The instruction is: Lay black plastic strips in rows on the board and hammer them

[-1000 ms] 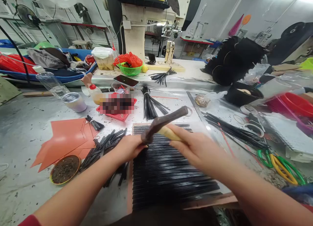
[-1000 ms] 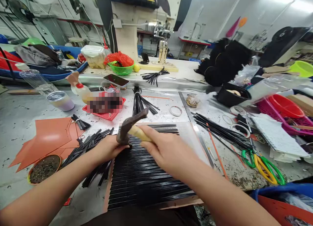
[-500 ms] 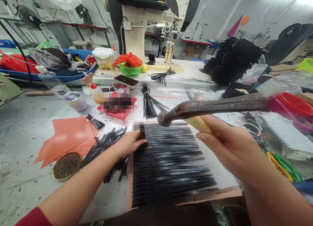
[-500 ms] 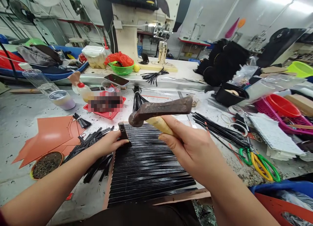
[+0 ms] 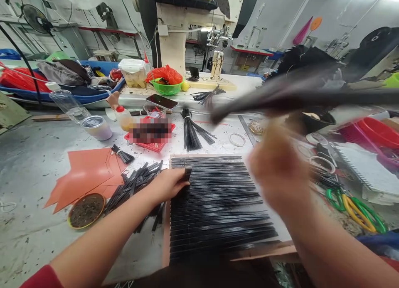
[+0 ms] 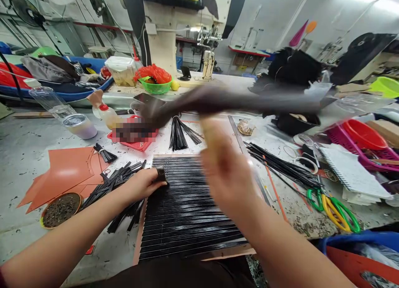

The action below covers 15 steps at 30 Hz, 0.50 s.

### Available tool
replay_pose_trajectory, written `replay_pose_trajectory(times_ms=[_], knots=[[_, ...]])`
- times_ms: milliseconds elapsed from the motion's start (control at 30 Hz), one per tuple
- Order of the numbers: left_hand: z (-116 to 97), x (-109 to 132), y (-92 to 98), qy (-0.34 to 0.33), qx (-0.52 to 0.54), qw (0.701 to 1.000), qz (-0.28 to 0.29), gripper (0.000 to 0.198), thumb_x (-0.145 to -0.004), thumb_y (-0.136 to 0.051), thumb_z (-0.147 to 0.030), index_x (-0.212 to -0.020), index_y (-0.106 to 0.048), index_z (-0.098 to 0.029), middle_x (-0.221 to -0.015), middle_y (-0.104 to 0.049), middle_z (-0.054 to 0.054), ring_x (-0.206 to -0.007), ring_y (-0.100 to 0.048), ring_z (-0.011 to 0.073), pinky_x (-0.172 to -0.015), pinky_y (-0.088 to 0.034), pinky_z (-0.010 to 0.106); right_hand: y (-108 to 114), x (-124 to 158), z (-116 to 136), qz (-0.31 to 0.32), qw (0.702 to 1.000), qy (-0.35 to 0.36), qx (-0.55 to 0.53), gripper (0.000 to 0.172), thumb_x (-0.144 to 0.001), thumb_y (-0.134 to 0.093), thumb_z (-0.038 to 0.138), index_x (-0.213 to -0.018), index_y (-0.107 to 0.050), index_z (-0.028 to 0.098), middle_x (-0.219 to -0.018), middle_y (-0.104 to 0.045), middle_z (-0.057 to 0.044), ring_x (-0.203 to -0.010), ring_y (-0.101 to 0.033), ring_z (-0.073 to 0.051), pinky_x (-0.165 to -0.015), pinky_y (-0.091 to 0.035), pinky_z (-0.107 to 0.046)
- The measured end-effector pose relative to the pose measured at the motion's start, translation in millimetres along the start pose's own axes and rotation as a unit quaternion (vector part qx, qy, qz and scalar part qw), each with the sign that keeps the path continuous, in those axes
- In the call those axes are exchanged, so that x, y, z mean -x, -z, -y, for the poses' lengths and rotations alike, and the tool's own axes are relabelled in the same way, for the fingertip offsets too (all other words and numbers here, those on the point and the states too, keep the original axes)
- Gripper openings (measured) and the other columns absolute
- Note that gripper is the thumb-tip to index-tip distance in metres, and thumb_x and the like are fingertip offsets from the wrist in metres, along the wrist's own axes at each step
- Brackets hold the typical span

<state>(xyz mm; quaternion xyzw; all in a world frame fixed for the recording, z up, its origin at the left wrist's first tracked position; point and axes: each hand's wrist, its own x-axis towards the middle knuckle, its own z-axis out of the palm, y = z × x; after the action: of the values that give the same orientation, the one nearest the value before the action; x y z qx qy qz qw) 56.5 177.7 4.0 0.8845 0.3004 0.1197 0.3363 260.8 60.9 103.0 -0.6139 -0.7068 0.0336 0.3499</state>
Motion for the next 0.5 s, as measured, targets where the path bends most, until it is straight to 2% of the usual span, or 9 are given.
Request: replay_pose_trajectory(times_ms=[100, 167, 300, 500], knots=[[2.7, 0.8, -2.1, 0.01, 0.007, 1.0, -0.011, 0.013, -0.072, -0.055, -0.025, -0.083, -0.06, -0.02, -0.087, -0.067, 0.003, -0.084, -0.061, 0.022, -0.076, -0.045, 0.03, 5.3, -7.1, 10.2, 0.141, 0.988, 0.017, 0.057, 0.032, -0.086, -0.045, 0.029, -0.117, -0.053, 0.029, -0.075, -0.068, 0.0, -0.061, -0.062, -0.017, -0.05, -0.045, -0.024], [5.8, 1.6, -3.9, 0.028, 0.022, 0.999, -0.026, 0.017, -0.076, -0.051, -0.028, -0.087, -0.059, -0.019, -0.086, -0.066, 0.004, -0.082, -0.061, 0.0216, -0.073, -0.047, 0.031, 15.3, -7.1, 11.8, 0.166, 0.982, -0.006, 0.092, 0.035, -0.087, -0.043, 0.029, -0.121, -0.051, 0.028, -0.08, -0.069, -0.001, -0.063, -0.062, -0.017, -0.054, -0.046, -0.024], [7.6, 4.5, -5.3, 0.056, 0.05, 0.996, -0.042, 0.026, -0.082, -0.041, -0.033, -0.094, -0.056, -0.016, -0.081, -0.066, 0.005, -0.071, -0.062, 0.0198, -0.065, -0.05, 0.03, 31.3, 2.3, 4.7, 0.096, 0.991, -0.028, 0.083, 0.037, -0.088, -0.04, 0.032, -0.124, -0.048, 0.024, -0.084, -0.068, -0.001, -0.065, -0.063, -0.017, -0.057, -0.048, -0.024], [0.2, 3.1, -0.1, 0.031, 0.049, 0.998, -0.014, 0.019, -0.076, -0.051, -0.029, -0.089, -0.059, -0.019, -0.092, -0.066, 0.004, -0.085, -0.061, 0.0219, -0.079, -0.046, 0.032, 44.0, 9.5, 7.2, 0.06, 0.994, -0.019, 0.084, 0.035, -0.087, -0.044, 0.034, -0.12, -0.051, 0.028, -0.078, -0.066, 0.001, -0.06, -0.062, -0.017, -0.053, -0.048, -0.025]])
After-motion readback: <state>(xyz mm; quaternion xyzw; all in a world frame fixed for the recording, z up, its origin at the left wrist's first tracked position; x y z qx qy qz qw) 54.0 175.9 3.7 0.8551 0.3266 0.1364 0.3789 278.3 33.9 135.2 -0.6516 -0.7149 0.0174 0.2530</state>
